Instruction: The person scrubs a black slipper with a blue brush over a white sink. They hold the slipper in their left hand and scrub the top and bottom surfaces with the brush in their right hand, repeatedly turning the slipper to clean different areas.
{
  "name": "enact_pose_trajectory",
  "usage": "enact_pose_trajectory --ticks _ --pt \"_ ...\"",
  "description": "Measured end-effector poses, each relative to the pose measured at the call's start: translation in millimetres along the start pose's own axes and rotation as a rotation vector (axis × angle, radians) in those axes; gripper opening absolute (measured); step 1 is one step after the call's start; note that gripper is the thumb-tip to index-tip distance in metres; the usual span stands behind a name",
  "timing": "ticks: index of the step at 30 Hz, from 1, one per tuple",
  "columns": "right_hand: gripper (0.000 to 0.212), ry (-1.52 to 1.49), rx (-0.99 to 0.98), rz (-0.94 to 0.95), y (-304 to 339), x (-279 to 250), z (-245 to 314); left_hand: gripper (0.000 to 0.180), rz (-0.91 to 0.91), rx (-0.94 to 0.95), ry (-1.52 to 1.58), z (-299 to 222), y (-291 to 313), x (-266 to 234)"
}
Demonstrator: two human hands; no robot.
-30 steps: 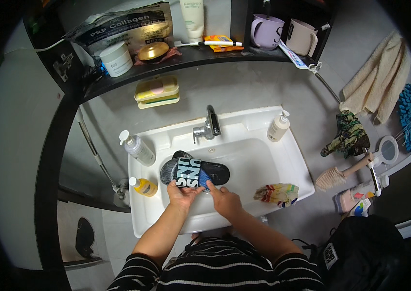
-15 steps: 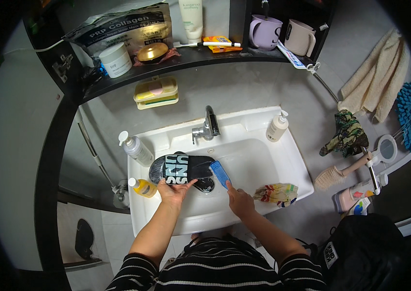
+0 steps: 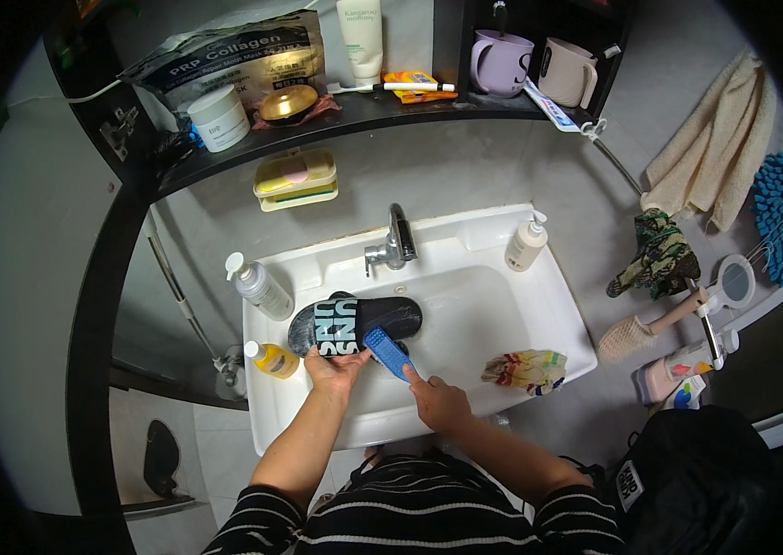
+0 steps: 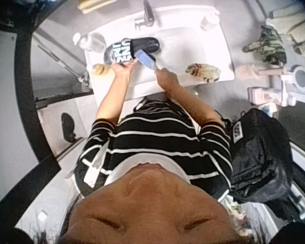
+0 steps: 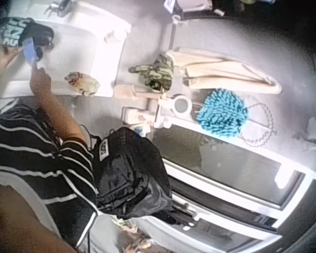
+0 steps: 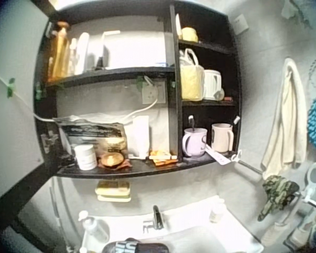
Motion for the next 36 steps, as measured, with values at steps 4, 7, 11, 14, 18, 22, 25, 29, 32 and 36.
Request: enact_pose_trajectory --ticks 4,7,11,14,18,22,25,29,32,36 --pt "0.046 -0.029 0.103 -0.039 -2.9 -1.8 -26.5 0.056 -0.042 0.010 0.010 -5.7 -1.0 -3.8" --pt "0.043 -0.082 0.103 -0.114 -1.5 -4.8 -28.1 0.056 -0.020 -0.001 -0.003 -4.6 -4.3 -7.5" --pt "0.047 -0.039 -0.052 0.034 5.2 -3.4 19.9 0.057 -0.035 0.048 0.099 -0.5 -10.4 -12.2" --pt "0.048 0.073 -0.002 -0.010 2.6 -2.5 -9.4 0.057 -0.032 -0.004 0.051 0.9 2.3 2.9" --pt "0.045 0.055 0.034 -0.182 2.9 -10.0 -41.4 0.057 -0.044 -0.063 0.002 -0.2 -1.8 -2.2" --pt "0.047 0.103 -0.072 -0.147 -0.3 -3.3 1.1 0.052 -0.161 -0.123 0.029 15.2 -4.9 -5.6" --pt "0.048 0.193 -0.084 -0.205 -10.5 -5.6 -4.6 0.049 -0.267 -0.151 -0.034 17.4 -1.9 -8.1" --pt "0.051 0.149 -0.021 -0.226 -12.8 -14.7 -31.4 0.049 -0.353 -0.141 -0.075 24.6 -3.4 -19.3" --pt "0.048 0.181 -0.182 -0.202 -3.1 -6.6 8.8 0.050 -0.430 -0.130 -0.072 29.7 -1.2 -26.1" --pt "0.047 0.179 -0.118 -0.311 -6.1 -19.9 -15.7 0.049 -0.447 -0.127 -0.067 22.5 2.1 -31.7"
Point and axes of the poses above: each hand's wrist, its own y-axis away from the middle knuckle, its own x-axis out of the palm, z = x × y, the point moved 6 cm from there along -y, towards the middle knuckle, and after that the axes turned 4 degrees about z, right-handed, at the moved point
